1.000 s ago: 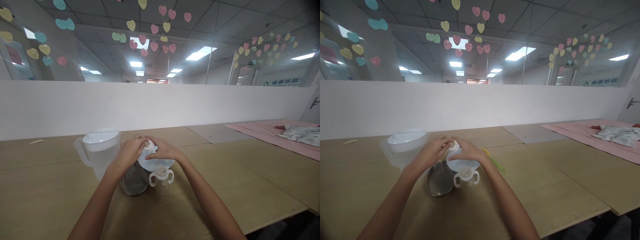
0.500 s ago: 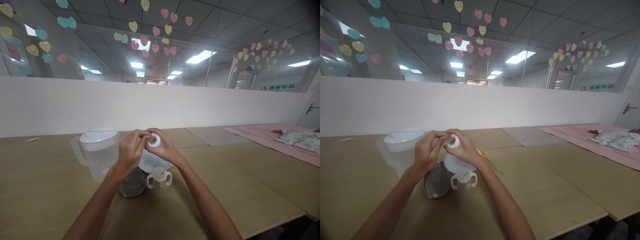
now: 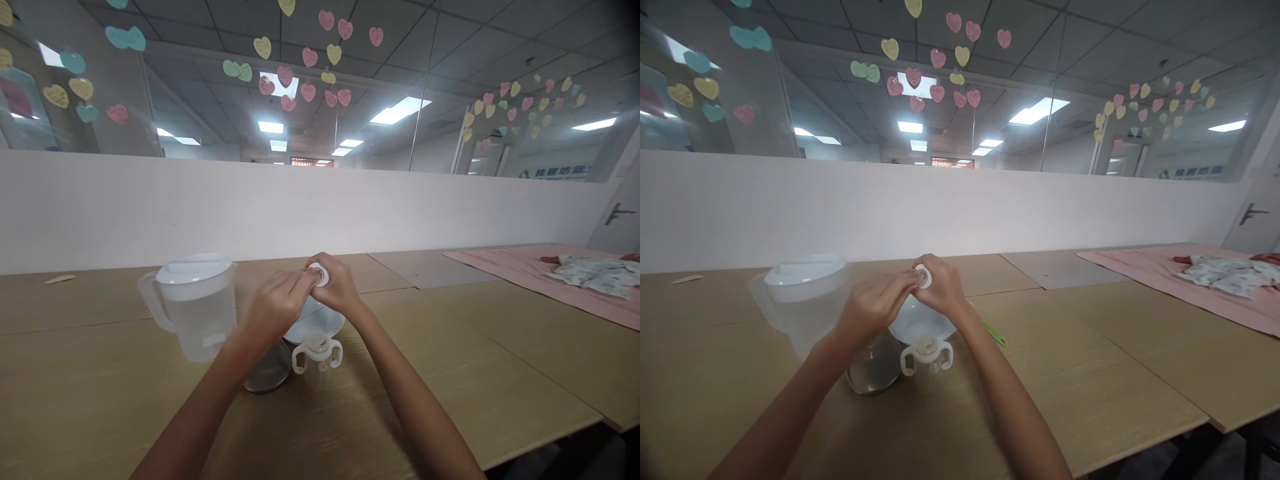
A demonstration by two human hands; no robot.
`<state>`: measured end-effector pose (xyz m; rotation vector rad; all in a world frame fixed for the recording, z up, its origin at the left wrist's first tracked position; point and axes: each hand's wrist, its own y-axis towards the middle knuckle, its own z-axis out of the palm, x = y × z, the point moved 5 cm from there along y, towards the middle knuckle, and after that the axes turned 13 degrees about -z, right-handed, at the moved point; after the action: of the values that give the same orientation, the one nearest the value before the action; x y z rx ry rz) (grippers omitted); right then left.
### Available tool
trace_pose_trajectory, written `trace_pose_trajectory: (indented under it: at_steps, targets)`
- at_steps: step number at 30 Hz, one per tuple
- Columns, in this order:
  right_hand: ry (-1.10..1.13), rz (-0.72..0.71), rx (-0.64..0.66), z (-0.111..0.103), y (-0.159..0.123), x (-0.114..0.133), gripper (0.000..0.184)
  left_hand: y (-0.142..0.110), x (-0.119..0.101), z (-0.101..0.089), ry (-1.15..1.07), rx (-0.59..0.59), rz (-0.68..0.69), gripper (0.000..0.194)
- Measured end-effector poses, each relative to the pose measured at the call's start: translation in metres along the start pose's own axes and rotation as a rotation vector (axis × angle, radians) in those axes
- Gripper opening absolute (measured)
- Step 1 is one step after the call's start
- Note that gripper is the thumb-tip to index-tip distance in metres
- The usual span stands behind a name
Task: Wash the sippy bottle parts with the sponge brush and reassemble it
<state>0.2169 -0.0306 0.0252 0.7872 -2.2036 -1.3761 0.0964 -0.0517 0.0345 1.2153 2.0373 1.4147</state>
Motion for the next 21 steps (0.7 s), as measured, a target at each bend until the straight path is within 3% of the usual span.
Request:
trace_pose_trajectory:
  at_steps: [5,10,15,21]
  targets:
    - [-0.198,0.122,0.228,0.003,0.0,-0.007,0.02,0.003,0.016,0.007,-0.036,0.316,-0.32,0.029]
    - [-0.282,0.244,0.206,-0.009,-0.002,-0.022,0.036,-0.002,0.025,0.006,-0.202,0.623,-0.598,0.049]
    - [-0.121,0.307,0.152,-0.021,-0.004,-0.031,0.03,-0.019,0.008,0.026,-0.391,1.026,-0.472,0.029]
    - [0.04,0.319,0.206,-0.022,-0.004,-0.018,0.022,-0.032,0.0,0.051,-0.473,1.158,-0.429,0.025]
